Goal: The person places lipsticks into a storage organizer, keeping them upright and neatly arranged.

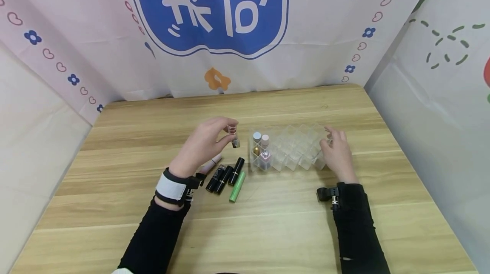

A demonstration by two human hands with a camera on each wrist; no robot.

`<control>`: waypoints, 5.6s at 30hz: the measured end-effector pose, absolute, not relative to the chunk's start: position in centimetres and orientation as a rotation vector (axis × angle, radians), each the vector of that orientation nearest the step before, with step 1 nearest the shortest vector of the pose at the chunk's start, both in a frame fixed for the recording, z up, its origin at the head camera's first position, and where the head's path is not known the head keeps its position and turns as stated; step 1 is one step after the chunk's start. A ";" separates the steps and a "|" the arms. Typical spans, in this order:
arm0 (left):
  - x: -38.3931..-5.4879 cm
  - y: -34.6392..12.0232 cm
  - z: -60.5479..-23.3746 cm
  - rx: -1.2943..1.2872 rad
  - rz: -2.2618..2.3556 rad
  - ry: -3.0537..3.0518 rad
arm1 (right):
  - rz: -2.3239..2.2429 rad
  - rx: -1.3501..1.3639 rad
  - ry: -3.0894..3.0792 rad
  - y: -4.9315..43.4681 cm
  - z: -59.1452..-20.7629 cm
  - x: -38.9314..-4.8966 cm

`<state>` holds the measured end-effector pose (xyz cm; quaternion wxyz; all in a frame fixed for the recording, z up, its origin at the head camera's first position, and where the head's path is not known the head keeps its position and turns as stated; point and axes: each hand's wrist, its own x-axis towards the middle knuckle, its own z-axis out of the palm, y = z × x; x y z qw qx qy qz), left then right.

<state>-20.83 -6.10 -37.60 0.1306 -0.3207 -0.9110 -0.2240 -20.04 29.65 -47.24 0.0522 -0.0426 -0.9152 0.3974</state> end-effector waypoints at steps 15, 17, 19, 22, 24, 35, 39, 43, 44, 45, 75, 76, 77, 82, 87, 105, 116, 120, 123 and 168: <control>-23.0 -3.7 -37.7 -0.966 -0.738 -2.650 | 1.205 -0.123 -2.775 29.6 -47.1 -20.0; -23.3 -3.4 -37.7 -0.974 -0.764 -2.648 | 1.205 -0.125 -2.779 29.6 -47.2 -20.0; -23.6 -3.2 -37.8 -0.976 -0.783 -2.646 | 1.205 -0.128 -2.782 29.6 -47.2 -20.0; -24.0 -2.9 -38.0 -0.986 -0.789 -2.635 | 1.206 -0.133 -2.783 29.6 -47.2 -20.0; -24.3 -2.6 -38.2 -0.999 -0.785 -2.624 | 1.200 -0.132 -2.783 29.7 -47.2 -20.1; -25.2 -0.7 -38.6 -0.962 -0.805 -2.614 | 1.222 -0.128 -2.785 29.7 -47.2 -20.1; -25.4 -0.1 -38.9 -0.913 -0.808 -2.638 | 1.218 -0.134 -2.785 29.7 -47.2 -20.1; -25.5 0.2 -39.3 -0.900 -0.827 -2.653 | 1.220 -0.134 -2.783 29.7 -47.3 -20.2; -25.5 0.2 -39.4 -0.896 -0.831 -2.657 | 1.220 -0.134 -2.783 29.7 -47.3 -20.2; -25.6 0.3 -39.5 -0.895 -0.834 -2.661 | 1.223 -0.133 -2.782 29.7 -47.3 -20.2; -25.6 1.1 -40.6 -0.916 -0.795 -2.701 | 1.218 -0.143 -2.766 29.6 -47.4 -20.2; -25.6 1.1 -40.6 -0.913 -0.795 -2.713 | 1.219 -0.143 -2.765 29.6 -47.4 -20.2; -25.6 1.1 -40.7 -0.910 -0.794 -2.725 | 1.218 -0.141 -2.766 29.7 -47.4 -20.3; -25.7 1.1 -41.1 -0.893 -0.803 -2.759 | 1.222 -0.138 -2.771 29.6 -47.3 -20.2; -25.9 1.3 -41.4 -0.862 -0.808 -2.771 | 1.223 -0.142 -2.764 29.6 -47.4 -20.2; -25.9 1.7 -41.8 -0.811 -0.756 -2.868 | 1.230 -0.140 -2.765 29.6 -47.5 -20.3; -26.0 1.6 -42.2 -0.818 -0.752 -2.899 | 1.208 -0.137 -2.766 29.5 -47.4 -20.3; -26.0 1.5 -42.2 -0.814 -0.753 -2.901 | 1.209 -0.142 -2.769 29.4 -47.4 -20.3; -25.9 1.5 -42.2 -0.816 -0.746 -2.906 | 1.213 -0.144 -2.769 29.4 -47.4 -20.3; -25.8 -0.3 -42.4 -0.891 -0.890 -2.893 | 1.230 -0.129 -2.783 29.5 -47.4 -20.0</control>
